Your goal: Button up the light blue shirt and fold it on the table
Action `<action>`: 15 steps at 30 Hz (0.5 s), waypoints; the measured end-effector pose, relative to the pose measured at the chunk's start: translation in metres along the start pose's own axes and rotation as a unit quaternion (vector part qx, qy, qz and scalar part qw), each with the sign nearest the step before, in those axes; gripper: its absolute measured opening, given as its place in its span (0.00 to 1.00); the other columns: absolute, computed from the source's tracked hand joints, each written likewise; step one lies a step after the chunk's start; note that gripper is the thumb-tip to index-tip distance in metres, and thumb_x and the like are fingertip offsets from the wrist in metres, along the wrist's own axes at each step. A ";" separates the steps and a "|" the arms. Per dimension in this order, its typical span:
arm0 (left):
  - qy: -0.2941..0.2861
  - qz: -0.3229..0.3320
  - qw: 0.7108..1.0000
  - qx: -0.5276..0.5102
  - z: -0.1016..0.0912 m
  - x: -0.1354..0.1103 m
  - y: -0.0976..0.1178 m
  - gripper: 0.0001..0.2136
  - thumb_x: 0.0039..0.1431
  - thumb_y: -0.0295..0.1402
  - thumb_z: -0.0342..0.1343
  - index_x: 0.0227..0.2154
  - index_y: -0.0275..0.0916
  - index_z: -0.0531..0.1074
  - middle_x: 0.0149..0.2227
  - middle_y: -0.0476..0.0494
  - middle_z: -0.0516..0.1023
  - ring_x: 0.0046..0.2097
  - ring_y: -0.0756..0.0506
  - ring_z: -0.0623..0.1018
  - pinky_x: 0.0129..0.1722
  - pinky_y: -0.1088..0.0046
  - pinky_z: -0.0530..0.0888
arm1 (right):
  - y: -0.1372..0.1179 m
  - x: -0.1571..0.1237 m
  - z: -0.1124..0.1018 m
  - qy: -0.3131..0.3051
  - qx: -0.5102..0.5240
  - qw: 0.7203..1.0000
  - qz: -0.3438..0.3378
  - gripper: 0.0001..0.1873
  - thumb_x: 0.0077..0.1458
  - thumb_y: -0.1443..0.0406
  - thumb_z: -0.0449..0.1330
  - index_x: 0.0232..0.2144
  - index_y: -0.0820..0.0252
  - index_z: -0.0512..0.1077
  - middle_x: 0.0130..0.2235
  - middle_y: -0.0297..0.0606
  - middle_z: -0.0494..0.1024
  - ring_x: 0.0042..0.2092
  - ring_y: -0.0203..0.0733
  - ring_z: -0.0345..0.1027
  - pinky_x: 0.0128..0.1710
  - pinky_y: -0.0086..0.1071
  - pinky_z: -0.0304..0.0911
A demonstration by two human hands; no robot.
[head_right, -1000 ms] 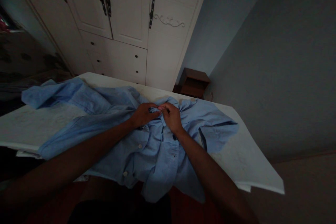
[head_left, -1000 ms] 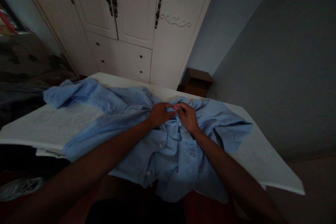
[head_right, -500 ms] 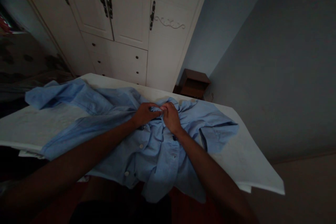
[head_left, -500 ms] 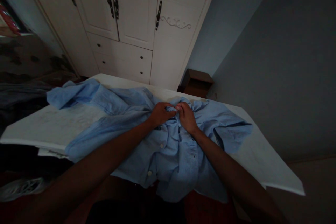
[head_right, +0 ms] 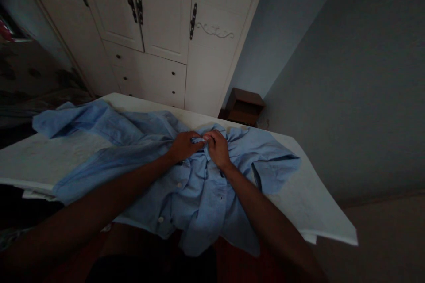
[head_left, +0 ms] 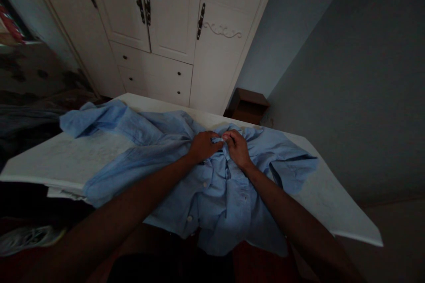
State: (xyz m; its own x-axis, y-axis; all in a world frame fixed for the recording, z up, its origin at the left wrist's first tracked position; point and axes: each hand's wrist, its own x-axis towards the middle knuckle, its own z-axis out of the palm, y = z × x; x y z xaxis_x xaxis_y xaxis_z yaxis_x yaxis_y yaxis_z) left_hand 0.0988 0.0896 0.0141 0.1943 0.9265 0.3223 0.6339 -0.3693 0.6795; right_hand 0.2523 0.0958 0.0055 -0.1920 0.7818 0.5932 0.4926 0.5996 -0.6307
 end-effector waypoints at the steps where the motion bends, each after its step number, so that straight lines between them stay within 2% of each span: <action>1: -0.004 0.009 1.000 0.007 0.000 0.000 0.000 0.11 0.53 0.37 0.58 0.36 0.38 0.79 0.38 0.43 0.81 0.41 0.44 0.78 0.45 0.72 0.72 | 0.001 0.000 0.000 -0.005 0.001 1.000 0.002 0.10 0.59 0.63 0.52 0.28 0.57 0.71 0.31 0.37 0.74 0.36 0.43 0.67 0.39 0.35 0.63; 7: -0.006 0.023 0.999 0.023 0.001 -0.001 -0.002 0.08 0.54 0.34 0.58 0.33 0.39 0.79 0.36 0.46 0.80 0.40 0.46 0.77 0.44 0.73 0.71 | 0.003 0.003 0.000 -0.049 -0.044 0.998 0.011 0.11 0.60 0.63 0.52 0.28 0.58 0.70 0.31 0.38 0.73 0.36 0.43 0.67 0.39 0.35 0.62; 10: -0.010 0.027 1.000 -0.014 0.001 0.000 -0.005 0.07 0.53 0.34 0.58 0.30 0.39 0.79 0.33 0.47 0.79 0.38 0.47 0.77 0.42 0.74 0.71 | 0.002 0.005 -0.001 -0.052 -0.055 0.997 0.002 0.12 0.60 0.63 0.51 0.28 0.58 0.70 0.31 0.39 0.73 0.37 0.43 0.67 0.40 0.35 0.62; 13: -0.028 0.031 0.996 -0.076 0.000 0.002 -0.008 0.07 0.52 0.34 0.58 0.29 0.37 0.79 0.31 0.48 0.78 0.35 0.48 0.77 0.38 0.75 0.72 | 0.003 0.005 -0.005 -0.062 -0.029 0.998 0.004 0.13 0.61 0.61 0.52 0.28 0.58 0.71 0.32 0.38 0.74 0.37 0.42 0.67 0.40 0.34 0.62; 15: -0.038 0.033 0.994 -0.099 -0.002 0.003 -0.010 0.08 0.51 0.35 0.58 0.28 0.37 0.79 0.30 0.48 0.78 0.33 0.48 0.76 0.37 0.75 0.71 | 0.006 0.006 -0.009 -0.090 0.012 0.996 0.019 0.14 0.60 0.57 0.53 0.29 0.58 0.72 0.30 0.37 0.74 0.35 0.40 0.67 0.39 0.33 0.63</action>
State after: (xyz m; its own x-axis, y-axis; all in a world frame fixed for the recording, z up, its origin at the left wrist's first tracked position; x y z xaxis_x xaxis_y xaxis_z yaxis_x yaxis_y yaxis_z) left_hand 0.0917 0.0960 0.0093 0.2911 0.8996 0.3256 0.4599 -0.4300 0.7770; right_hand 0.2619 0.1022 0.0100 -0.3232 0.8212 0.4702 0.4820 0.5705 -0.6650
